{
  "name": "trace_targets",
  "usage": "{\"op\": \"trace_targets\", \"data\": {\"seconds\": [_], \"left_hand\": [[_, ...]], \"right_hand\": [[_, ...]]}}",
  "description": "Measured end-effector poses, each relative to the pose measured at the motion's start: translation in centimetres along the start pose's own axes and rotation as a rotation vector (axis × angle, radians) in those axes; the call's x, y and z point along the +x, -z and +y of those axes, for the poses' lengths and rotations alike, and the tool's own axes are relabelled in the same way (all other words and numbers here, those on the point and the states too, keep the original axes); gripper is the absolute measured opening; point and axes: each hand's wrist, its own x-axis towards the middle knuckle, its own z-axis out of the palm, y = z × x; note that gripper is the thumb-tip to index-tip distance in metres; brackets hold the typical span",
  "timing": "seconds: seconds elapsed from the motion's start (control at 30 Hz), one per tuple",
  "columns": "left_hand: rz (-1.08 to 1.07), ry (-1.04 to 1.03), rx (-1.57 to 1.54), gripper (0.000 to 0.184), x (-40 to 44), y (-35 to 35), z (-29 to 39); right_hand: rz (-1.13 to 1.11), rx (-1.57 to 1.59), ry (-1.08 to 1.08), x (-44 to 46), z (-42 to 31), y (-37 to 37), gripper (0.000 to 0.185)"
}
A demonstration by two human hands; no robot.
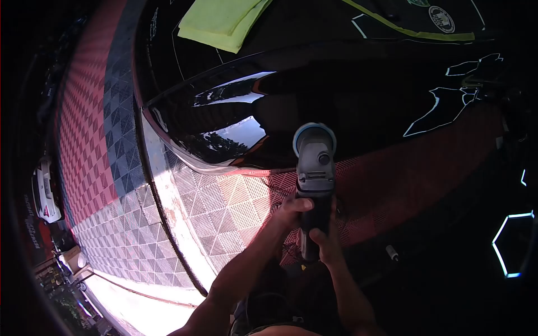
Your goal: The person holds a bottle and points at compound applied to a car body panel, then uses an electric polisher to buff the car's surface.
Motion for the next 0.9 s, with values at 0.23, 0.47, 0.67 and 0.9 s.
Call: {"op": "trace_targets", "data": {"seconds": [0.23,0.47,0.67,0.9], "left_hand": [[0.034,0.075,0.070,0.064,0.6,-1.6,1.3],[0.035,0.107,0.051,0.073,-0.1,-0.9,1.2],[0.042,0.025,0.041,0.073,-1.1,-0.2,1.1],[0.013,-0.127,-0.078,0.087,-3.4,1.6,2.1]], "right_hand": [[-0.054,0.100,-0.037,0.1,-0.2,-0.4,0.100],[-0.059,-0.116,0.058,0.1,3.8,1.4,0.100],[-0.095,0.087,-0.107,-0.4,1.0,-0.9,0.090],[-0.132,-0.183,-0.221,0.3,0.1,-2.5,0.075]]}}
